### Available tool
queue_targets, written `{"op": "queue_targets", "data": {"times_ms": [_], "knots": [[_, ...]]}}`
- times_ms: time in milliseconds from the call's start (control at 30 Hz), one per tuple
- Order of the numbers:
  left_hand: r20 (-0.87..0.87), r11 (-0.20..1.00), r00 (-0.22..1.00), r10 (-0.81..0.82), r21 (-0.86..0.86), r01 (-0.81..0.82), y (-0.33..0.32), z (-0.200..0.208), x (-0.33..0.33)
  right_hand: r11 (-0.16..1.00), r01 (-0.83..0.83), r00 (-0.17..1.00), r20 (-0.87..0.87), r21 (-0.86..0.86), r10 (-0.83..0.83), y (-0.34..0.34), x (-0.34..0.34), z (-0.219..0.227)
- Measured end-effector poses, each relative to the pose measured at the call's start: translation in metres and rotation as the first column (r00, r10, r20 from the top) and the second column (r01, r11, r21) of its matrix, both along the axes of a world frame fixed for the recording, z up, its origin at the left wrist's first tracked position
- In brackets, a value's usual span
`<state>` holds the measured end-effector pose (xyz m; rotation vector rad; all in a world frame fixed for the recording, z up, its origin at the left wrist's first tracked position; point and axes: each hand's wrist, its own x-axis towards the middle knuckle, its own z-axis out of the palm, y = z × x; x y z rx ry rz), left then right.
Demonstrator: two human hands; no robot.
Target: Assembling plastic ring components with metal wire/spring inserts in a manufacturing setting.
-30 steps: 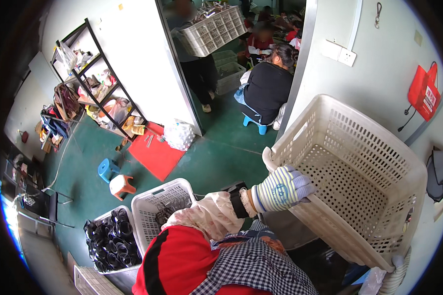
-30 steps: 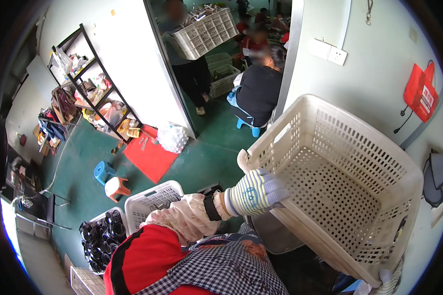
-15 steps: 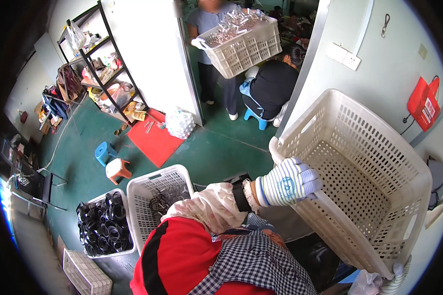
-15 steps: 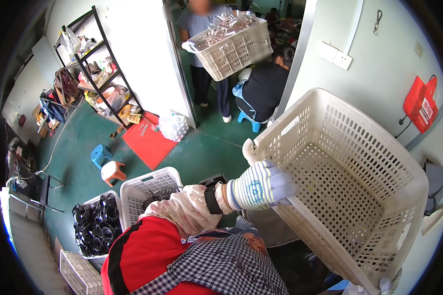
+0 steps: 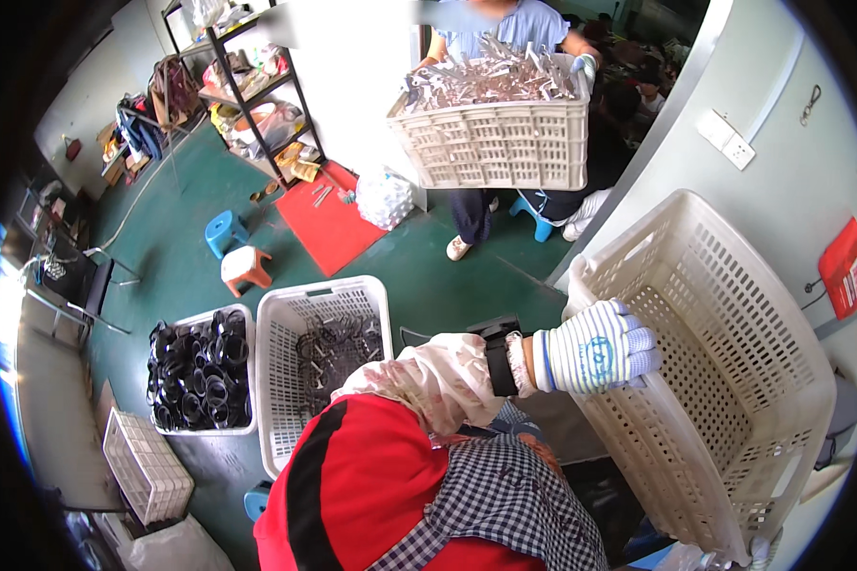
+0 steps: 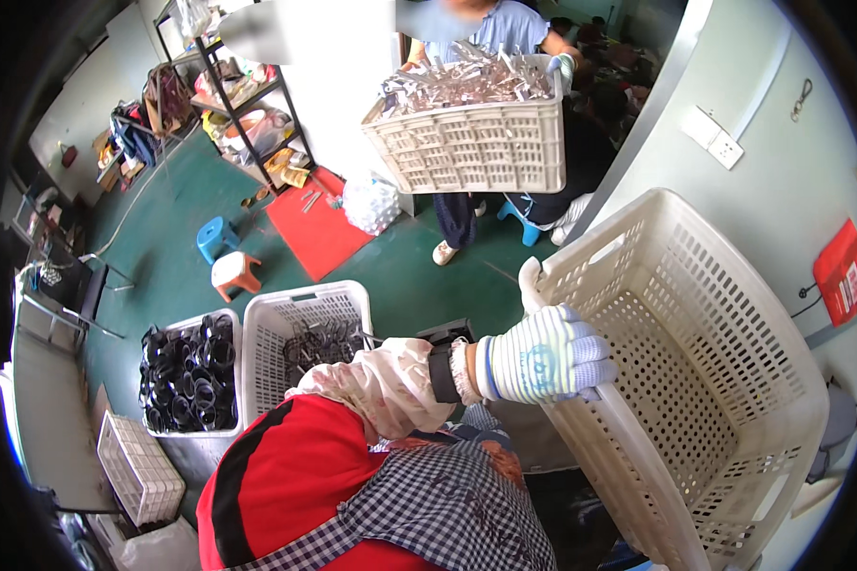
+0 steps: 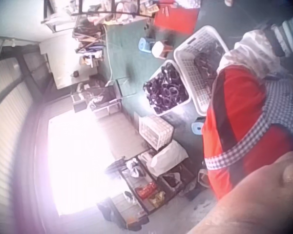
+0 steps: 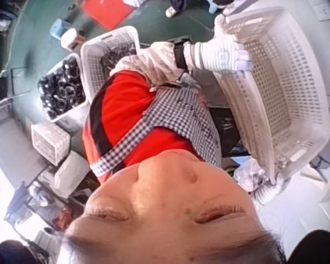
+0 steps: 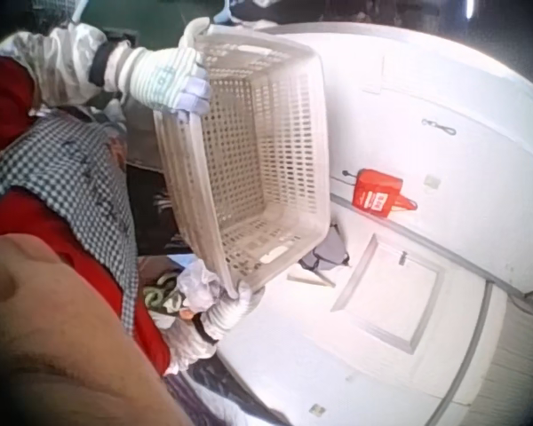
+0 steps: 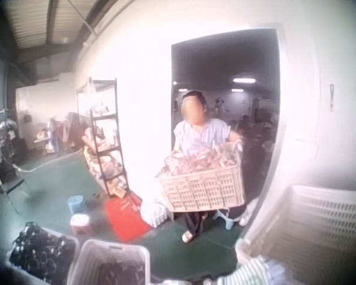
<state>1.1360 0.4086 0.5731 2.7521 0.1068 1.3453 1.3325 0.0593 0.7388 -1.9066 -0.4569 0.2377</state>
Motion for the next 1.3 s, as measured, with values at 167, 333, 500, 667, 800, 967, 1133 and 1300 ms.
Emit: {"op": "queue_targets", "data": {"times_ms": [167, 333, 500, 667, 800, 967, 1133, 1300], "knots": [[0.025, 1.000, 1.000, 0.008, -0.012, -0.008, 0.002, 0.005, -0.002, 0.998, -0.058, 0.998, -0.014, 0.029, 0.059, -0.002, 0.019, 0.004], [0.019, 0.997, 0.997, 0.070, 0.011, -0.071, 0.004, 0.011, 0.005, 0.983, -0.165, 0.980, -0.102, 0.081, 0.173, -0.005, 0.030, 0.002], [-0.033, 0.999, 0.999, -0.008, -0.044, 0.007, 0.005, 0.034, -0.005, 0.960, -0.219, 0.950, -0.186, 0.172, 0.250, -0.006, 0.057, -0.002], [-0.040, 0.991, 0.995, 0.093, 0.100, -0.088, 0.010, 0.063, -0.012, 0.984, -0.130, 0.951, -0.266, 0.126, 0.159, -0.045, 0.116, -0.042], [-0.066, 0.971, 0.987, 0.147, 0.201, -0.131, 0.017, 0.086, -0.010, 0.966, -0.259, 0.960, -0.105, 0.011, 0.258, -0.052, 0.127, -0.065], [-0.092, 0.938, 0.979, 0.183, 0.314, -0.146, 0.029, 0.140, -0.018, 0.823, -0.383, 0.689, 0.464, -0.420, 0.557, -0.046, 0.123, -0.099], [-0.145, 0.998, 0.988, -0.046, 0.038, 0.052, 0.033, 0.156, 0.011, 0.853, -0.206, 0.622, -0.608, 0.480, 0.493, -0.006, 0.112, -0.115], [0.879, -0.741, 0.268, -0.394, -0.476, 0.474, 0.055, 0.140, 0.000, 0.837, -0.085, 0.551, -0.674, 0.540, 0.491, 0.015, 0.047, -0.170]]}}
